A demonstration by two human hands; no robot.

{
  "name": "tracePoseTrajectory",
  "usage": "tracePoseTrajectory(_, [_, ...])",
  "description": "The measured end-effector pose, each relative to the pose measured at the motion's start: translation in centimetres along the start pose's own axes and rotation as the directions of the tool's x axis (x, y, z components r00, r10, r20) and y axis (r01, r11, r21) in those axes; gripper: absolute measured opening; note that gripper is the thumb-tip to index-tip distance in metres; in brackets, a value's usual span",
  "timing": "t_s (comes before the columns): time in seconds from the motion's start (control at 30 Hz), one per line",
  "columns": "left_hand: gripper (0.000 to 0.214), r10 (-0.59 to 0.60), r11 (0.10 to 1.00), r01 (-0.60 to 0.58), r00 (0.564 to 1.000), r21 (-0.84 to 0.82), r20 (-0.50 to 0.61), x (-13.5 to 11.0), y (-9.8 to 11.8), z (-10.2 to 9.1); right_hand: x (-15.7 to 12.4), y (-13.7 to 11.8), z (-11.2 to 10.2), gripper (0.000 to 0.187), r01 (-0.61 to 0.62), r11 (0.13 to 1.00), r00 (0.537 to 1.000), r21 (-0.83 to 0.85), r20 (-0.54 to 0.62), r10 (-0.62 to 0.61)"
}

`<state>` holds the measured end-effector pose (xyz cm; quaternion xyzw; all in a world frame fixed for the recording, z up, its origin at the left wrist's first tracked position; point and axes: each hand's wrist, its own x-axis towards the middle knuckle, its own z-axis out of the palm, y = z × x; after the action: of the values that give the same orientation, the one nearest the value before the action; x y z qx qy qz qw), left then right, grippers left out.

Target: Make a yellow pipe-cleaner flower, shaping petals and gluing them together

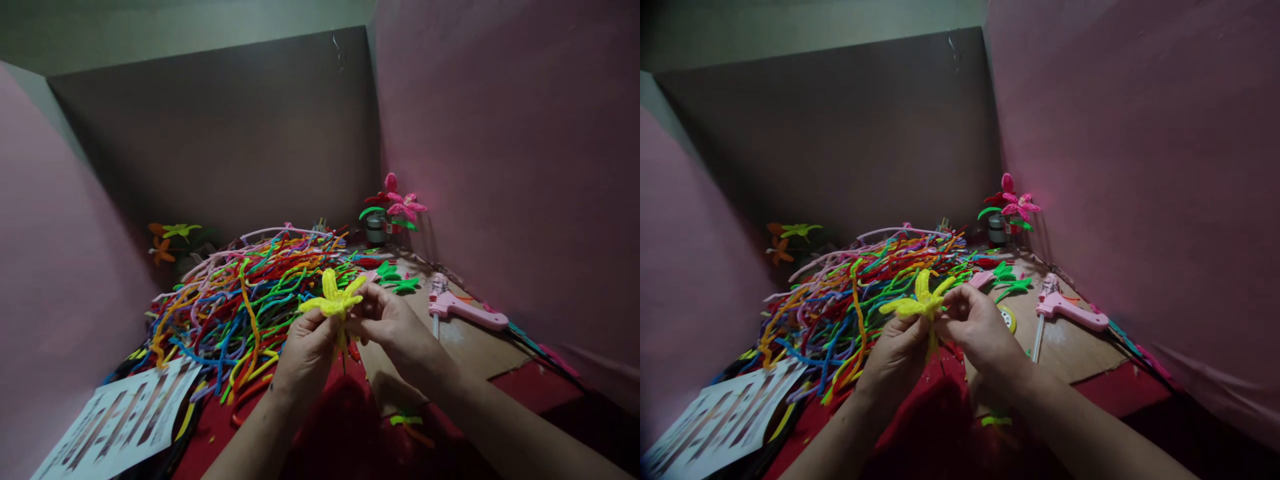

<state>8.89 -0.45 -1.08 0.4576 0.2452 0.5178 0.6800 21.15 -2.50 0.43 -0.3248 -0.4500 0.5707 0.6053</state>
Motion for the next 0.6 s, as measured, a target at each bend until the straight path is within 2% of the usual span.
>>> tracePoseTrajectory(0.1, [0.012,0.002,1.000,-0.002,1.000,0.003,-0.009,-0.01,0.04,0.00,-0.35,-0.23,0.35,0.034,0.047,0.999,0.998,-0.015,-0.049,-0.047])
tracePoseTrajectory(0.23, [0.015,-0.032,0.999,0.032,0.999,0.042,0.011,0.06,0.13,-0.24,-0.36,-0.28,0.21,0.036,0.021,1.000,0.998,0.016,-0.062,-0.020])
tracePoseTrajectory(0.33, [0.019,-0.031,0.996,0.027,0.999,0.088,0.045,0.08,0.03,-0.64,-0.17,-0.33,-0.18,0.037,0.023,0.999,0.998,-0.023,-0.056,-0.025])
tracePoseTrajectory(0.47, [0.013,-0.043,0.988,0.035,0.998,0.148,0.046,-0.01,-0.14,-0.86,-0.09,-0.40,-0.41,0.036,0.073,0.993,0.996,-0.090,-0.054,-0.078])
tracePoseTrajectory(0.6, [0.007,-0.028,0.998,0.029,0.999,0.064,-0.016,0.04,-0.05,-0.64,0.04,-0.38,-0.50,0.033,0.072,0.989,0.997,-0.129,-0.031,-0.077])
